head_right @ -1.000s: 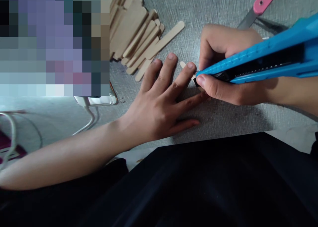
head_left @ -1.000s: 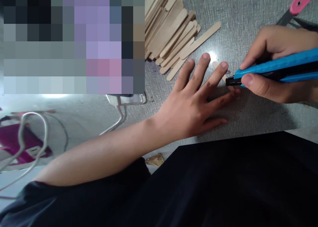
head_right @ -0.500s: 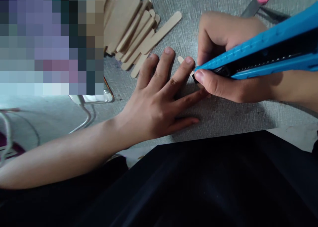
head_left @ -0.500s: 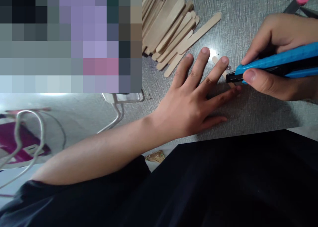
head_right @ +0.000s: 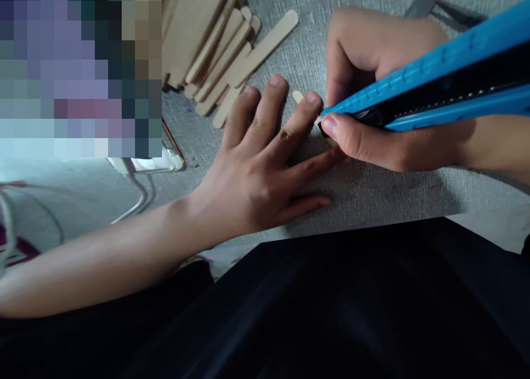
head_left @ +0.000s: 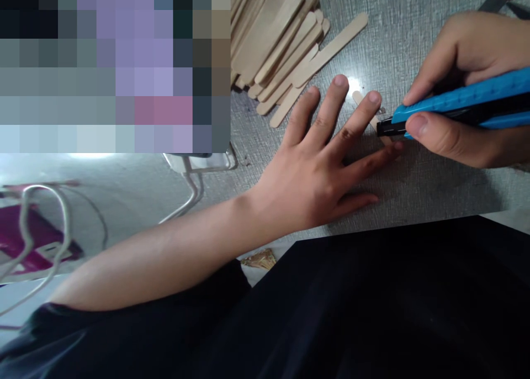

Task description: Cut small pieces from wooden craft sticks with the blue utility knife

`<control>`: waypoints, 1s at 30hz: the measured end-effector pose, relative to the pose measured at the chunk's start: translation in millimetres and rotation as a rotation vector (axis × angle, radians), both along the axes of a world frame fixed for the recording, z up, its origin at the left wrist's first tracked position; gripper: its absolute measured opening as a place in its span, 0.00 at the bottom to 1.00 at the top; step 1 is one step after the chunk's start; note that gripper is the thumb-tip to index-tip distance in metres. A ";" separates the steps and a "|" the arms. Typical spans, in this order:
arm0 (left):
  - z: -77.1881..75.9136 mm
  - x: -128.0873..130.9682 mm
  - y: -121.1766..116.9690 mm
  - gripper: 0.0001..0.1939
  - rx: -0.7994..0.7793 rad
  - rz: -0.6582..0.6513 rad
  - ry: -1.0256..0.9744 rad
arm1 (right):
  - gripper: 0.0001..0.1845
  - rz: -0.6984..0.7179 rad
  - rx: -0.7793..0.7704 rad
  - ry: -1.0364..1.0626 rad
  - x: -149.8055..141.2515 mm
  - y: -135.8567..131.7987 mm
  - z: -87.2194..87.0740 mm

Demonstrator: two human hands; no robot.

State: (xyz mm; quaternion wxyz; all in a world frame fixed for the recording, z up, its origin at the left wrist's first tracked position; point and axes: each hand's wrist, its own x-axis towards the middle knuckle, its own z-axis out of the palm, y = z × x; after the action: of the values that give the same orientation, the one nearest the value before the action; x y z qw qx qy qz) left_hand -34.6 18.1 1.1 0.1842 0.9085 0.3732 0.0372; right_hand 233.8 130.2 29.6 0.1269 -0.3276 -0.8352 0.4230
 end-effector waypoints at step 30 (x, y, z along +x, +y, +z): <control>-6.1 0.7 -0.3 0.41 0.051 0.001 -0.062 | 0.10 -0.119 0.104 0.100 -0.4 -19.9 0.6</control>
State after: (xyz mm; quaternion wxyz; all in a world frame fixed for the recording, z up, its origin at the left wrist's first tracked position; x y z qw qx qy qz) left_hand -33.9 17.9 -5.0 0.1725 0.9111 0.3666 0.0750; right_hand 233.4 110.3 30.3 0.2101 -0.3483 -0.8277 0.3865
